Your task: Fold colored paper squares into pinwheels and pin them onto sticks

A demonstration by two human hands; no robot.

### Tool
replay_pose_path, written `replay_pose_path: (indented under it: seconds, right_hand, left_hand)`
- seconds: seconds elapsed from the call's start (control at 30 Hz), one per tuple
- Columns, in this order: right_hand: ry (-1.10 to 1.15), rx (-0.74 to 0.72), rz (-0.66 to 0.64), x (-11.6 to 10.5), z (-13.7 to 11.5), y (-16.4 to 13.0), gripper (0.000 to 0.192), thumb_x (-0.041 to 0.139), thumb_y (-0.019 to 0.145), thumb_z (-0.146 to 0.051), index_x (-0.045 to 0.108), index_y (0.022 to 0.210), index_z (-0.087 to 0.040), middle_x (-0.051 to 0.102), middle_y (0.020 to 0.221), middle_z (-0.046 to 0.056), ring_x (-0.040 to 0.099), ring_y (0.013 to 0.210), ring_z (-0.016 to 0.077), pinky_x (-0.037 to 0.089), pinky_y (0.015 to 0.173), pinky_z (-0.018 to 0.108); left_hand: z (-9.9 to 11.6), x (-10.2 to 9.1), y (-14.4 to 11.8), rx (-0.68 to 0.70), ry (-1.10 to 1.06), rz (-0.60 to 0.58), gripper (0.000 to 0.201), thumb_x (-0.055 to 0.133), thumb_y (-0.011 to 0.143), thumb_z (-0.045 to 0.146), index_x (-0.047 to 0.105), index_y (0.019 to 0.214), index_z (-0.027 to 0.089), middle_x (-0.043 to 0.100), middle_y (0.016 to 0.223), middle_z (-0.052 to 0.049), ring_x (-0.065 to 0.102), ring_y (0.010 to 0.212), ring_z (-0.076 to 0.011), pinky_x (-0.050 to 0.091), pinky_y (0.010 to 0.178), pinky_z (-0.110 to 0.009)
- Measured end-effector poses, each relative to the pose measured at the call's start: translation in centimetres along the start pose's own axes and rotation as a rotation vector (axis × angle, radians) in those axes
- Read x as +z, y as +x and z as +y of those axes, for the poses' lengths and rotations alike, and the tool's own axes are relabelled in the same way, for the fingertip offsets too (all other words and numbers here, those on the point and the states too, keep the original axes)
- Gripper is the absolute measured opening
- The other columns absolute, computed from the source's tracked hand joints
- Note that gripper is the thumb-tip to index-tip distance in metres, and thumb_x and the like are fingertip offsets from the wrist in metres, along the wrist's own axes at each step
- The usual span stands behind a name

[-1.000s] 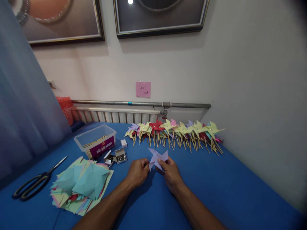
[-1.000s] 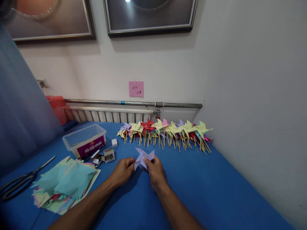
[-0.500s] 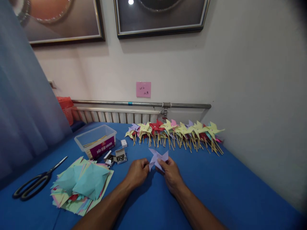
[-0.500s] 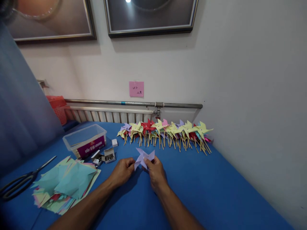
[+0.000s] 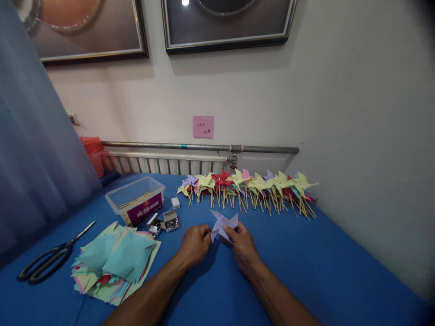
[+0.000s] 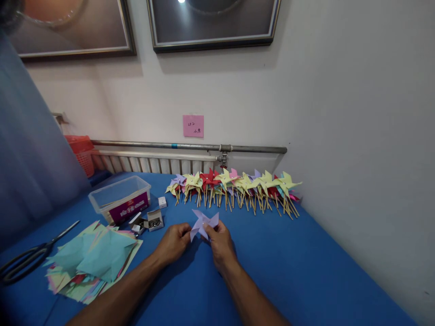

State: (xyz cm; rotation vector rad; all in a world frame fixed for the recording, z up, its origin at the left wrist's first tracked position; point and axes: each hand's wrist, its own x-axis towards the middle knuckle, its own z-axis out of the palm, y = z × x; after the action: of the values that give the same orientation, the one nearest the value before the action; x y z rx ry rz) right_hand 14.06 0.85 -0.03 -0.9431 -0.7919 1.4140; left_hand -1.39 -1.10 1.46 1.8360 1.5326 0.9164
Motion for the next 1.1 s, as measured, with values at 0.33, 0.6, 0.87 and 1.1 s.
replay_pose_path:
  seconds: [0.33, 0.6, 0.87, 1.1]
  right_hand:
    - [-0.021, -0.011, 0.002, 0.06, -0.02, -0.11, 0.029, 0.082, 0.06, -0.032, 0.071, 0.084, -0.021, 0.073, 0.077, 0.0, 0.065, 0.069, 0.0189, 0.051, 0.065, 0.029]
    - [-0.018, -0.008, 0.004, 0.13, -0.03, -0.06, 0.029, 0.083, 0.059, -0.033, 0.071, 0.081, -0.02, 0.071, 0.073, -0.001, 0.062, 0.065, 0.0168, 0.051, 0.064, 0.028]
    - [-0.031, -0.02, 0.004, 0.09, 0.13, 0.04, 0.026, 0.082, 0.06, -0.032, 0.07, 0.082, -0.021, 0.071, 0.074, -0.001, 0.064, 0.067, 0.0175, 0.051, 0.064, 0.028]
    - [-0.047, -0.014, -0.007, 0.03, 0.21, -0.04, 0.03, 0.082, 0.06, -0.034, 0.07, 0.084, -0.02, 0.074, 0.079, 0.001, 0.067, 0.072, 0.0197, 0.053, 0.069, 0.031]
  left_hand:
    - [-0.23, -0.11, 0.29, -0.025, -0.008, 0.033, 0.022, 0.047, 0.083, 0.023, 0.061, 0.068, 0.016, 0.055, 0.058, 0.002, 0.047, 0.056, -0.0108, 0.027, 0.054, -0.023]
    - [0.12, -0.24, 0.02, 0.004, -0.01, -0.003, 0.023, 0.047, 0.084, 0.025, 0.06, 0.067, 0.017, 0.055, 0.058, 0.002, 0.047, 0.055, -0.0104, 0.028, 0.054, -0.023]
    - [0.06, -0.18, 0.13, 0.005, -0.016, 0.001, 0.024, 0.048, 0.084, 0.026, 0.061, 0.067, 0.016, 0.054, 0.057, 0.002, 0.047, 0.055, -0.0105, 0.027, 0.054, -0.023]
    - [0.34, -0.34, -0.08, -0.005, -0.02, -0.007, 0.023, 0.048, 0.084, 0.026, 0.061, 0.067, 0.016, 0.054, 0.058, 0.002, 0.046, 0.055, -0.0102, 0.027, 0.053, -0.022]
